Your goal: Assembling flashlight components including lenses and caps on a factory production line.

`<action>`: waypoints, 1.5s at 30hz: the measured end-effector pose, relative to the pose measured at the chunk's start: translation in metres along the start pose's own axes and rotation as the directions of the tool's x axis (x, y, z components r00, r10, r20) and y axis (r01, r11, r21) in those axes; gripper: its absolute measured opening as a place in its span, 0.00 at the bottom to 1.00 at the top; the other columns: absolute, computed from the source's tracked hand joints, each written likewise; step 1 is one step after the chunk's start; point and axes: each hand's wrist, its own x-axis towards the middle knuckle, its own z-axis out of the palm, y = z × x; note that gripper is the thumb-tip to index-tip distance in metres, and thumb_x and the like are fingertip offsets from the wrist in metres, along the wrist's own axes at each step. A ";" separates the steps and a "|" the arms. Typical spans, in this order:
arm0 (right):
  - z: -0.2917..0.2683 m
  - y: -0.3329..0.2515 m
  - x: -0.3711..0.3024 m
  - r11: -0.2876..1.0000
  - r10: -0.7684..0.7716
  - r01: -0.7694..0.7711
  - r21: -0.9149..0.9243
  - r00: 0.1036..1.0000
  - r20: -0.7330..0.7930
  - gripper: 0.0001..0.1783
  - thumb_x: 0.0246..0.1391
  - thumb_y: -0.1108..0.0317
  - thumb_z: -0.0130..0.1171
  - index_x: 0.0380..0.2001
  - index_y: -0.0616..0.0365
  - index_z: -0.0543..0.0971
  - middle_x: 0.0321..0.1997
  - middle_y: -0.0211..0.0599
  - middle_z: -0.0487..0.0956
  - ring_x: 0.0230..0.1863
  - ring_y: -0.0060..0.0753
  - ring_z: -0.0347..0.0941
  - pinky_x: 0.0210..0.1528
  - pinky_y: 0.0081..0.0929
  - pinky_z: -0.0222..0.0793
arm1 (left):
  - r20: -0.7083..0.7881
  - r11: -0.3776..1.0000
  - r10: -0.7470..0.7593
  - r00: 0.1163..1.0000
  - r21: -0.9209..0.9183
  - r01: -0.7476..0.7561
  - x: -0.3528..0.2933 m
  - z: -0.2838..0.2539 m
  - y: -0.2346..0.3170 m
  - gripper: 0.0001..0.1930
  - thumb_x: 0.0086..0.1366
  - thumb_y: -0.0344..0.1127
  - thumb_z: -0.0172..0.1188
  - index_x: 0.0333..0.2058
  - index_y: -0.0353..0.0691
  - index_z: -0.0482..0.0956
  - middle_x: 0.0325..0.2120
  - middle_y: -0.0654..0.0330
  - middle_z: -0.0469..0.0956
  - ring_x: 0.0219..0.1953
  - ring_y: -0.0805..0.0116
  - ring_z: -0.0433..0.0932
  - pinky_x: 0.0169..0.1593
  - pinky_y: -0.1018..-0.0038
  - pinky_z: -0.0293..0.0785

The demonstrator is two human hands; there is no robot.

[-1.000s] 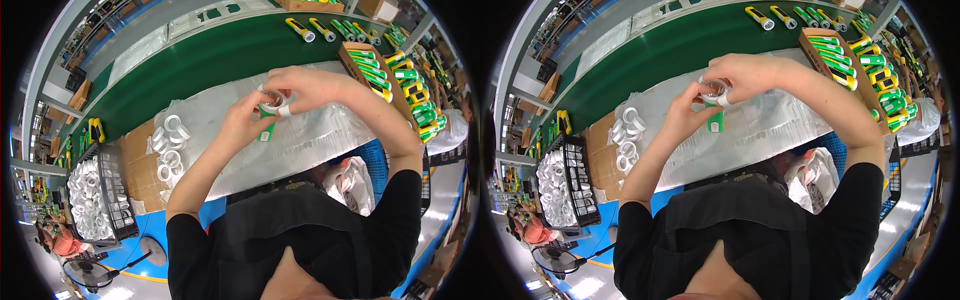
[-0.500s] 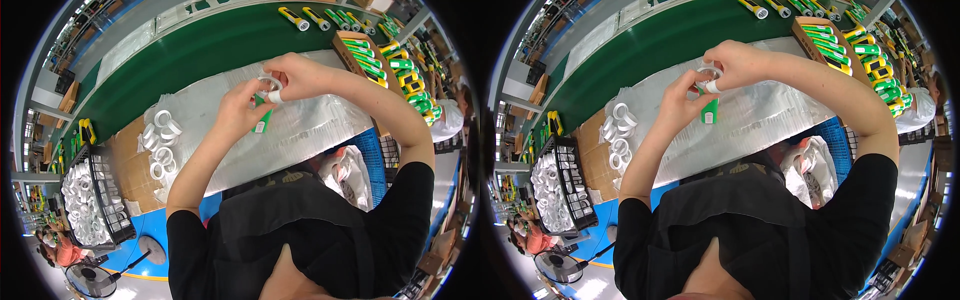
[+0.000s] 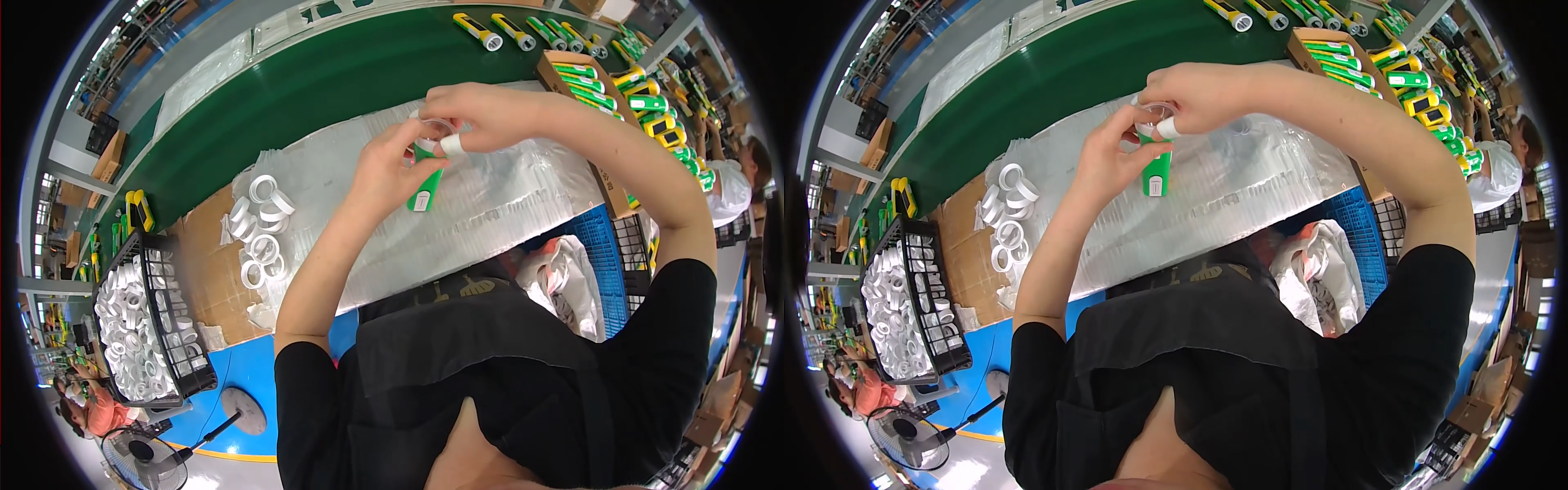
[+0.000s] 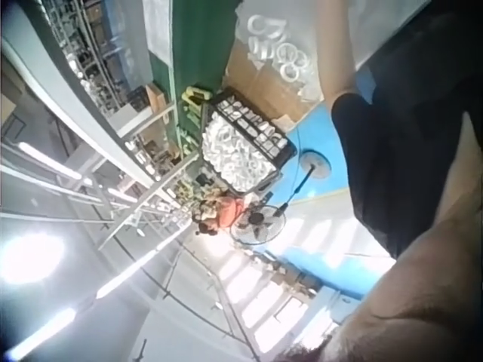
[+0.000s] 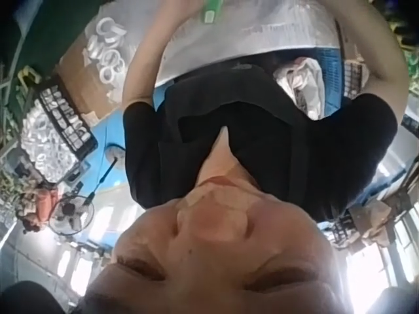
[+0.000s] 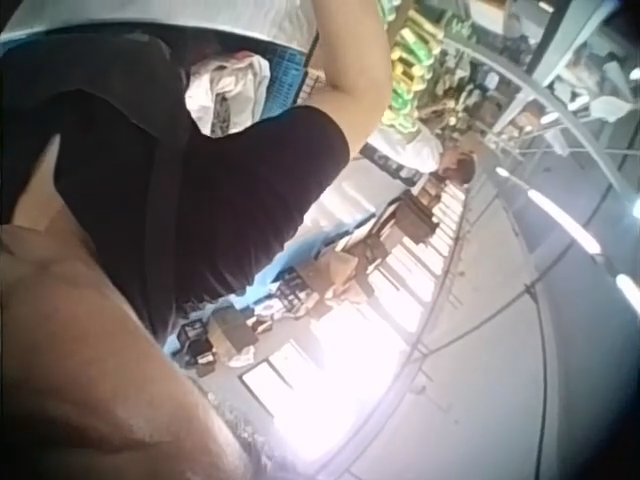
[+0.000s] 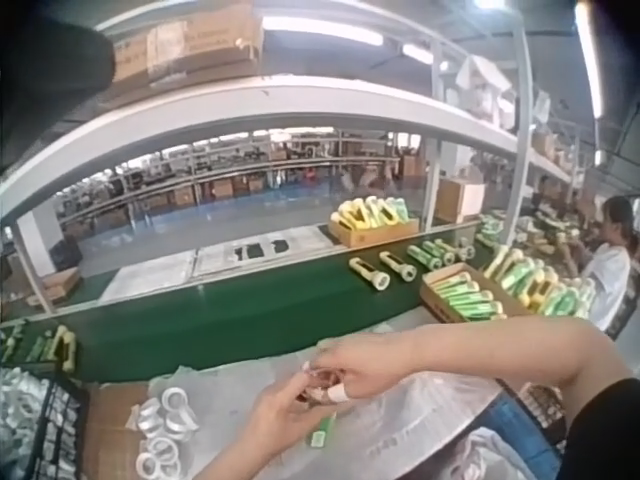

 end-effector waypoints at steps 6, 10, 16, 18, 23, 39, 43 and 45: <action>0.013 -0.014 0.006 0.954 0.277 -0.290 -0.081 0.950 -0.146 0.20 0.51 0.54 0.65 0.30 0.61 0.73 0.32 0.43 0.74 0.31 0.40 0.71 0.34 0.35 0.67 | -0.021 0.999 -0.037 0.999 0.022 0.037 -0.003 -0.001 -0.003 0.19 0.49 0.31 0.71 0.40 0.44 0.76 0.33 0.59 0.80 0.33 0.62 0.80 0.36 0.70 0.76; 0.027 -0.009 0.014 0.955 0.298 -0.295 0.044 0.947 -0.118 0.25 0.49 0.50 0.67 0.39 0.61 0.74 0.37 0.43 0.76 0.36 0.38 0.74 0.38 0.34 0.70 | -0.056 0.988 -0.097 0.994 -0.123 0.090 -0.012 -0.015 -0.011 0.19 0.51 0.28 0.71 0.41 0.41 0.75 0.34 0.60 0.80 0.36 0.69 0.80 0.39 0.74 0.76; 0.160 -0.030 0.003 0.626 0.636 -0.166 0.761 0.675 -0.375 0.33 0.48 0.51 0.69 0.52 0.59 0.72 0.42 0.37 0.79 0.39 0.29 0.76 0.42 0.28 0.72 | -0.074 0.808 -0.281 0.957 -0.556 0.195 -0.027 -0.010 -0.019 0.17 0.57 0.25 0.67 0.41 0.39 0.69 0.39 0.57 0.77 0.41 0.72 0.77 0.43 0.75 0.77; 0.161 -0.045 0.009 0.639 0.644 -0.196 0.744 0.665 -0.378 0.30 0.49 0.52 0.68 0.49 0.60 0.73 0.40 0.36 0.79 0.39 0.28 0.76 0.42 0.28 0.72 | -0.053 0.702 -0.344 0.937 -0.677 0.220 -0.032 -0.012 -0.019 0.13 0.61 0.29 0.64 0.39 0.40 0.68 0.38 0.57 0.77 0.39 0.72 0.77 0.39 0.74 0.77; 0.144 -0.063 0.006 0.327 0.512 -0.189 0.926 0.859 -0.005 0.20 0.53 0.51 0.65 0.35 0.58 0.76 0.28 0.32 0.77 0.28 0.27 0.74 0.29 0.26 0.70 | -0.018 0.545 -0.392 0.920 -0.810 0.216 -0.021 -0.013 -0.002 0.09 0.65 0.38 0.59 0.34 0.42 0.68 0.35 0.53 0.75 0.34 0.65 0.78 0.35 0.70 0.77; 0.046 0.110 0.080 0.900 -0.204 0.062 -0.431 0.934 -0.292 0.17 0.43 0.67 0.63 0.40 0.53 0.79 0.57 0.40 0.75 0.56 0.46 0.72 0.54 0.35 0.72 | 0.211 0.874 0.364 0.907 0.261 -0.411 0.014 -0.084 -0.042 0.28 0.50 0.40 0.72 0.51 0.50 0.75 0.54 0.55 0.70 0.55 0.50 0.70 0.55 0.59 0.68; 0.021 0.242 0.092 0.856 0.146 -0.380 -0.351 0.829 -0.540 0.29 0.46 0.83 0.52 0.54 0.50 0.73 0.64 0.43 0.69 0.58 0.48 0.71 0.56 0.35 0.71 | -0.211 0.649 0.145 0.967 0.758 0.068 0.013 -0.213 -0.161 0.28 0.46 0.42 0.72 0.47 0.45 0.77 0.51 0.49 0.72 0.56 0.47 0.68 0.55 0.53 0.67; 0.014 0.302 0.095 0.764 0.346 -0.580 -0.283 0.739 -0.579 0.29 0.52 0.81 0.46 0.57 0.46 0.71 0.68 0.39 0.64 0.60 0.47 0.69 0.58 0.31 0.69 | -0.501 0.413 0.012 0.865 0.790 0.452 -0.023 -0.300 -0.225 0.30 0.48 0.44 0.71 0.50 0.43 0.75 0.51 0.44 0.70 0.56 0.46 0.68 0.54 0.54 0.71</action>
